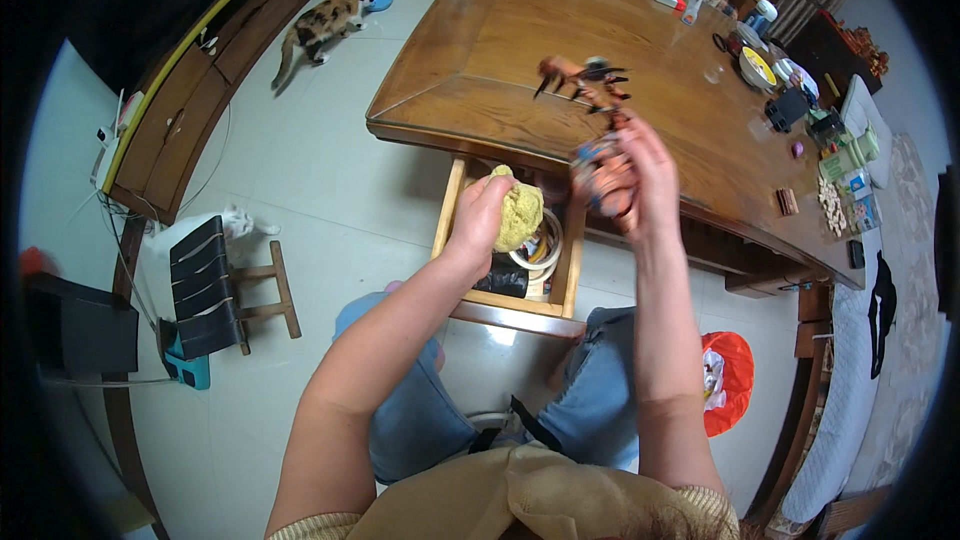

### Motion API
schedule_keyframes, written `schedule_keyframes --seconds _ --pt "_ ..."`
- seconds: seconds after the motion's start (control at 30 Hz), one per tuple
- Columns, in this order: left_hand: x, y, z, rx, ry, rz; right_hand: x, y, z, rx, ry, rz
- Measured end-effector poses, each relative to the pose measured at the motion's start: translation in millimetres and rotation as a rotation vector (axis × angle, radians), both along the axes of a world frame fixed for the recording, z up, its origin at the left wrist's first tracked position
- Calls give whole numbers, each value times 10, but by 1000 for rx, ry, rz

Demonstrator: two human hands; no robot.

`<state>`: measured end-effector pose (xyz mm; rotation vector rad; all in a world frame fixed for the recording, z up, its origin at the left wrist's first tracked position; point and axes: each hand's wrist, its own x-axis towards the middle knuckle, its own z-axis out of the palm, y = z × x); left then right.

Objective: The person sits on the floor and wipes the exterior of several white plastic containers with a yellow cloth. They remove the containers from a wooden drawer, wipe them individually, and place them on the table. The person also wipes the inside of the drawer and places a small wooden block inside it.

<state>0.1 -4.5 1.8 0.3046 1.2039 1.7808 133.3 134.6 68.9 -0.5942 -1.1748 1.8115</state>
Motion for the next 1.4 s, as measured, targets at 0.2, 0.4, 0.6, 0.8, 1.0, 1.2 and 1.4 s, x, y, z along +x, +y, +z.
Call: schedule_keyframes --seconds 0.2,0.4,0.6,0.8,1.0,1.2,1.4 --pt "40 26 61 -15 -46 6 581 1681 35 668 -370 -589" --pt "-14 -107 116 88 -361 107 438 1328 86 1473 -1105 -840" --pt "278 -204 315 361 -408 60 -122 -753 -19 1458 -575 303" --pt "340 -723 377 220 -146 -39 82 87 132 1217 -464 -103" --pt "401 -856 347 319 -159 171 426 1984 -579 1551 -1015 -163" --pt "623 -1096 249 313 -200 341 233 1411 -510 1479 -1028 -105" --pt "863 -1159 86 300 -179 304 784 978 -421 1372 -790 20"
